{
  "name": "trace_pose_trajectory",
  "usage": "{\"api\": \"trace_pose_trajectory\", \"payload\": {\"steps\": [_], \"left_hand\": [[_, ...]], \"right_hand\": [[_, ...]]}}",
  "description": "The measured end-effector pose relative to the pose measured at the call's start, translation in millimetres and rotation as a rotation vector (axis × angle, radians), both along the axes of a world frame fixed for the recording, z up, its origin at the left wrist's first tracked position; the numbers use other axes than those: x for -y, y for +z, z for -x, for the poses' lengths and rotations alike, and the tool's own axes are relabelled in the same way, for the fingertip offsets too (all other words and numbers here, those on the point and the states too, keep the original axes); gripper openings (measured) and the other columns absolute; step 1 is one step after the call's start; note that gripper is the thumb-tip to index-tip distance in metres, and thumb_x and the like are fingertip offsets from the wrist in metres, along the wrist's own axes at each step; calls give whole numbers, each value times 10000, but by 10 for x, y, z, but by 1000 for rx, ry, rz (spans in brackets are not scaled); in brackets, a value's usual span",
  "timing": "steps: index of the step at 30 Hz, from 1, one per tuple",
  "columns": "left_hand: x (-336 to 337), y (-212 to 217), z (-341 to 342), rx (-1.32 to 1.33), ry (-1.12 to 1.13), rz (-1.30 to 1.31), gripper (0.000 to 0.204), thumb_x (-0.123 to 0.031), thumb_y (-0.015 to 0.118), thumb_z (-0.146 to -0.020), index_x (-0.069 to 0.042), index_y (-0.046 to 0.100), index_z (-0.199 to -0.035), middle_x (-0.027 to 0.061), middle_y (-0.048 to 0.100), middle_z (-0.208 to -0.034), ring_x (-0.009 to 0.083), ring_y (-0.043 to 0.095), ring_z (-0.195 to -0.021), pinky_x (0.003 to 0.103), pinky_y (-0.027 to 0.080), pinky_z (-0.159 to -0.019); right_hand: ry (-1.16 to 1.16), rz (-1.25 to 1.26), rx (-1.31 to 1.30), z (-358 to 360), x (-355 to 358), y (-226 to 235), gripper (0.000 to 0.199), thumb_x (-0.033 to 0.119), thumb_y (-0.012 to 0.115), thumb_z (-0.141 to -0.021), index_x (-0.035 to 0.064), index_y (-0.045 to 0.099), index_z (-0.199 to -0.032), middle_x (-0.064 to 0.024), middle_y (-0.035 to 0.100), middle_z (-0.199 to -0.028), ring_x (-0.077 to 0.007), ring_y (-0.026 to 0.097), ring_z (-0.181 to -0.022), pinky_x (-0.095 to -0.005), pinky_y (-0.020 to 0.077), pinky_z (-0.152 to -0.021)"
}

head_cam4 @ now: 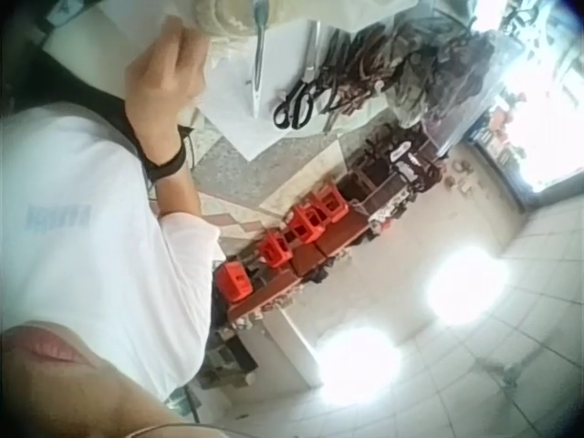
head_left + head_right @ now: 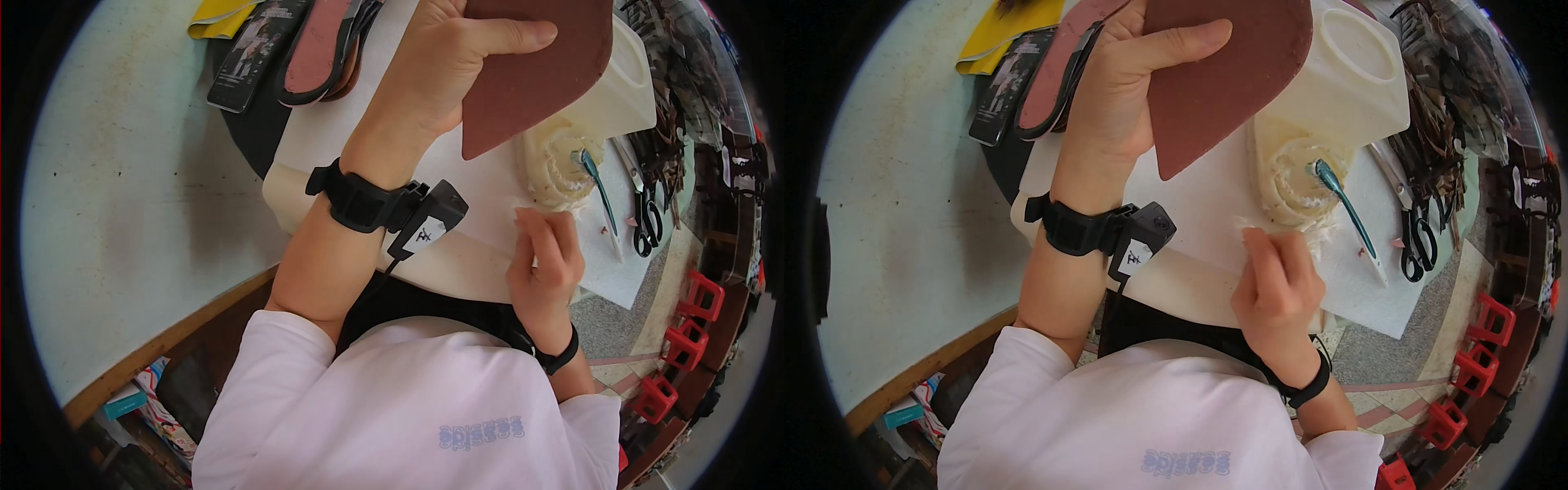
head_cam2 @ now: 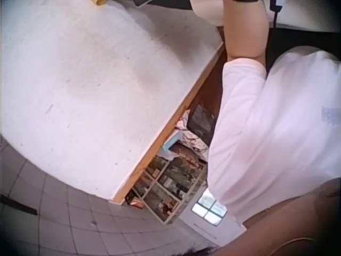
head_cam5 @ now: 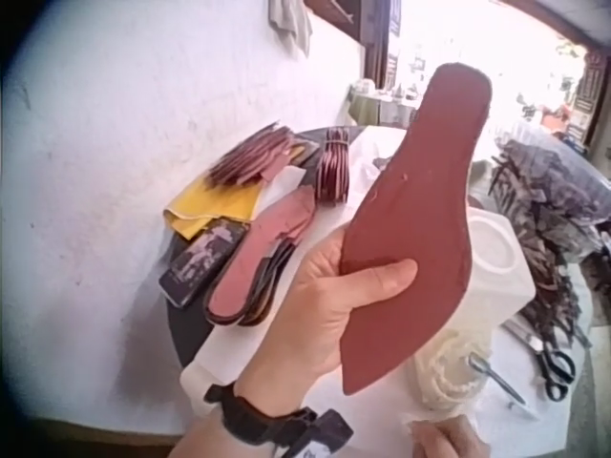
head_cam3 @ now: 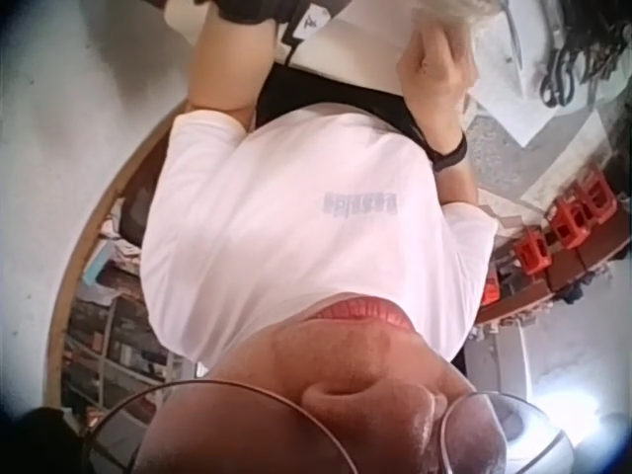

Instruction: The person applies glue to the edge of a shoe insole using a brush, then presses a strip of material onto the glued edge by hand. After wrapping the strip around the perimeter of the insole, the person trims the excess material using shears.

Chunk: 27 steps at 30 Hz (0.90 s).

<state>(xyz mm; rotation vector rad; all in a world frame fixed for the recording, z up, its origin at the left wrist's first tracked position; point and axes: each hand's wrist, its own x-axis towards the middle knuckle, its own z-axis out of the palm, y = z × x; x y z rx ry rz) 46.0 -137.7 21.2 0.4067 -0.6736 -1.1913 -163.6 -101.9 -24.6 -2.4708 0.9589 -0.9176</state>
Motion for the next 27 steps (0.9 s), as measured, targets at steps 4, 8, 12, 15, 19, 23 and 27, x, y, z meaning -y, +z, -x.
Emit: {"api": "trace_pose_trajectory", "payload": {"steps": [4,8,12,15,19,23,27], "left_hand": [[20,16,15,37,7,-25,262,7,603,-827,-13,582,-1087,62,642,-1004,121,613,-870,239,479,-773],[33,-7,22,25,-13,-22,268,5,607,-824,-13,577,-1089,60,640,-1007,122,612,-873,237,477,-773],[-4,0,12,33,1,-40,279,2,608,-825,-15,571,-1102,60,639,-1012,125,610,-886,236,475,-782],[-15,-2,27,29,6,-37,302,-13,615,-826,-13,562,-1123,70,635,-1039,135,611,-911,241,472,-818],[-1,-90,-12,224,119,-40,313,-5,599,-805,-30,574,-1116,54,639,-1043,131,620,-908,260,486,-819],[38,13,63,230,160,-68,341,-1,616,-782,-3,560,-1119,63,635,-1024,136,613,-910,264,488,-802],[61,42,55,235,170,-130,329,16,625,-768,13,563,-1092,70,637,-999,135,613,-890,258,487,-791]], "right_hand": [[92,113,-4,-158,-5,-48,303,-80,582,-581,31,632,-859,-69,540,-788,-230,572,-668,-311,459,-529],[66,121,-82,-177,-12,-43,288,-80,573,-581,29,624,-842,-60,554,-812,-224,578,-673,-308,461,-528],[8,76,-41,-100,-29,-83,281,-90,572,-595,31,623,-844,-62,566,-826,-234,583,-660,-308,464,-529],[-47,61,-5,0,-18,-27,270,-85,580,-605,32,624,-845,-69,572,-829,-245,586,-655,-312,472,-540],[30,137,25,-106,10,-75,256,-59,575,-617,31,622,-852,-55,568,-829,-217,584,-670,-311,475,-554],[71,149,-97,-150,-13,-16,291,-38,572,-580,32,610,-860,-42,533,-831,-192,559,-672,-301,444,-524],[52,153,-56,-47,112,-52,277,-39,573,-583,28,606,-850,-48,539,-834,-201,558,-667,-308,440,-528]]}}
